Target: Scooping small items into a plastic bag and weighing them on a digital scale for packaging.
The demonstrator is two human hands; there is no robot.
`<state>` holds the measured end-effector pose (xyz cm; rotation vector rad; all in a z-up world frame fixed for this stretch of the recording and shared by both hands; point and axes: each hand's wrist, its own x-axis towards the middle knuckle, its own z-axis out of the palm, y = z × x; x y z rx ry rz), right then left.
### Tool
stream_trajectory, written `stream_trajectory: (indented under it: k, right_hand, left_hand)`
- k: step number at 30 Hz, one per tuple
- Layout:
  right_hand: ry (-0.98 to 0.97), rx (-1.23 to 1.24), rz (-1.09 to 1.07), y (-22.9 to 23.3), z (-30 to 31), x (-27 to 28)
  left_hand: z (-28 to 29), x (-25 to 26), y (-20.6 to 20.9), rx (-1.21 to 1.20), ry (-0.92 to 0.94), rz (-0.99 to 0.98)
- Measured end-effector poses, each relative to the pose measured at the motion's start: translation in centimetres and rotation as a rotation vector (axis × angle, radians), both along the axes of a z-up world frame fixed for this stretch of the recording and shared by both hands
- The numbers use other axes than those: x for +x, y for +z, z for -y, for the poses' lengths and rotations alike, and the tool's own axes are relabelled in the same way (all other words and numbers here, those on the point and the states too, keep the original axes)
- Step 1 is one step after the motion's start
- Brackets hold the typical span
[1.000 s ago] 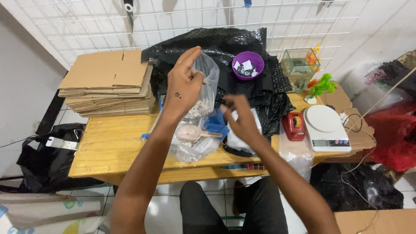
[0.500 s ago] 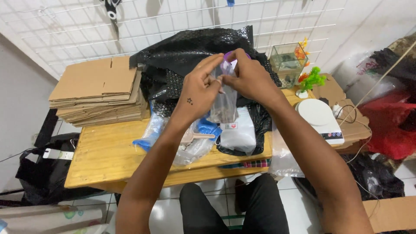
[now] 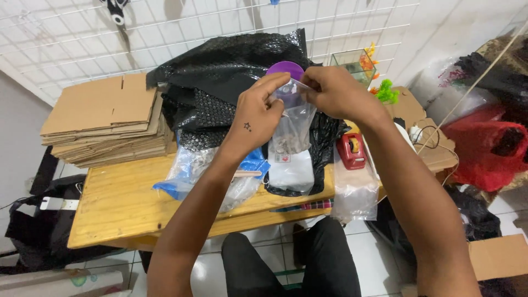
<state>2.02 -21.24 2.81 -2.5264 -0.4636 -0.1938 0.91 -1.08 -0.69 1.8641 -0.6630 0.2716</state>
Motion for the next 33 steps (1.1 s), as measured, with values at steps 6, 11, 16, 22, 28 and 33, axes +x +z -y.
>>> stream_trajectory:
  k: [6, 11, 16, 22, 28, 33]
  right_hand:
    - [0.012, 0.130, -0.090, 0.1, 2.6, -0.6]
    - [0.002, 0.149, -0.107, 1.3, 4.6, -1.7]
    - [-0.028, 0.117, -0.099, 0.5, 9.0, -1.5]
    - [-0.174, 0.158, -0.164, 2.2, 12.7, -4.0]
    - [-0.302, 0.191, -0.145, 1.8, 16.1, -5.1]
    - [-0.327, 0.193, -0.018, 0.7, 19.1, -4.8]
  left_hand:
    - [1.5, 0.6, -0.7, 0.021, -0.045, 0.040]
    - [3.5, 1.4, -1.0, 0.148, -0.084, 0.076]
    - [7.0, 1.4, -1.0, 0.174, -0.141, 0.063]
    - [12.8, 1.9, 0.3, 0.178, -0.131, 0.016]
    - [17.9, 2.4, 0.0, 0.156, -0.115, 0.019]
    - [21.4, 3.8, -1.4, 0.136, -0.126, 0.005]
